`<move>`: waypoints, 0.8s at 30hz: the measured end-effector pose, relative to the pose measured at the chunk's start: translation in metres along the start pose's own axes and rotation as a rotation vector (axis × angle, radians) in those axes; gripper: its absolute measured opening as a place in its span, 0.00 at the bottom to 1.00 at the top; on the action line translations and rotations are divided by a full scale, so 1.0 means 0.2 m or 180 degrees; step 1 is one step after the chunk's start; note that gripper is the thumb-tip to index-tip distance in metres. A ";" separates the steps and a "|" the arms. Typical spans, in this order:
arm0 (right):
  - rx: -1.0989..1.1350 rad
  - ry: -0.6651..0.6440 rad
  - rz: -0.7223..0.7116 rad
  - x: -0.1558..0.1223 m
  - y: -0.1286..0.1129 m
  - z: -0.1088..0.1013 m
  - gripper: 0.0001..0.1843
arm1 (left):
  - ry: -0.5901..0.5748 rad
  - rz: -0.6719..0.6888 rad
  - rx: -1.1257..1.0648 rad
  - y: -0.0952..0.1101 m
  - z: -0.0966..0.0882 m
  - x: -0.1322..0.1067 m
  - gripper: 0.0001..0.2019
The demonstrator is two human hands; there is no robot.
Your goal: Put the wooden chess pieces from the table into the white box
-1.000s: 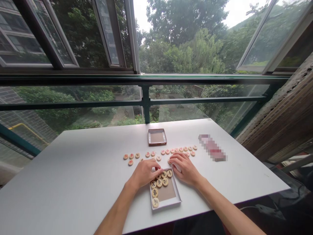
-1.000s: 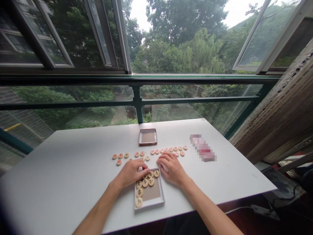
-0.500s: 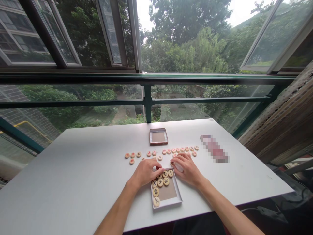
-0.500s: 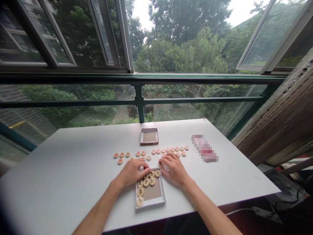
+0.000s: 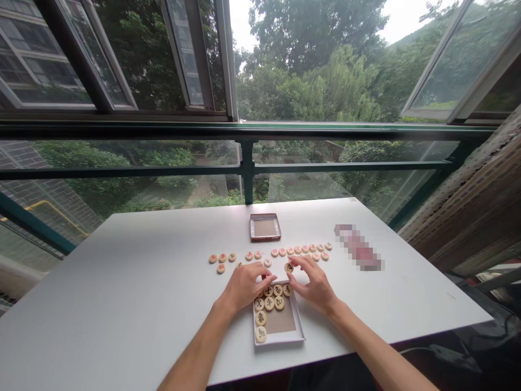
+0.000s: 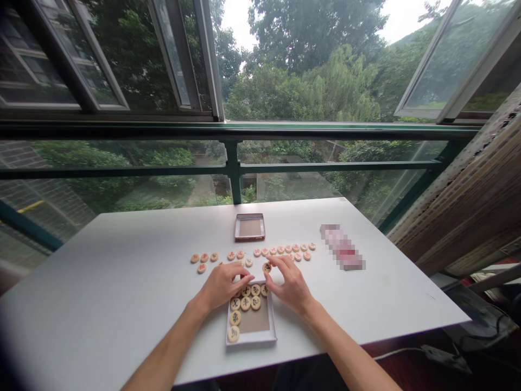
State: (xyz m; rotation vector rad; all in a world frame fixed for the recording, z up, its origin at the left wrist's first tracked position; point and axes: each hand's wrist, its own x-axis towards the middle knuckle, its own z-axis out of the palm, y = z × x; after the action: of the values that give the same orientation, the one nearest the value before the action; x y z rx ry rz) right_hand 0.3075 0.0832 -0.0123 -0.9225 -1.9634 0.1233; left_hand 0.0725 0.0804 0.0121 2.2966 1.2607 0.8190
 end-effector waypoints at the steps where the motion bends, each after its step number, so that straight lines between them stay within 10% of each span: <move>1: 0.0057 -0.0025 -0.0002 0.01 -0.02 0.01 0.22 | 0.0065 0.0007 -0.0049 0.01 0.00 0.00 0.14; 13: 0.0070 -0.0338 -0.0882 0.05 -0.11 0.07 0.27 | 0.0295 -0.0020 -0.0554 0.04 0.00 0.01 0.13; 24: 0.0214 -0.0120 -0.0460 0.03 -0.10 0.08 0.21 | 0.0102 -0.0042 -0.0789 0.08 0.00 0.01 0.20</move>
State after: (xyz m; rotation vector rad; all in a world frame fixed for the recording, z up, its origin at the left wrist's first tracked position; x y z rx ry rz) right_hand 0.2817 0.0775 -0.0093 -0.7372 -2.0411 0.1236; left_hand 0.0820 0.0737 0.0222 2.0840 1.1173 0.9534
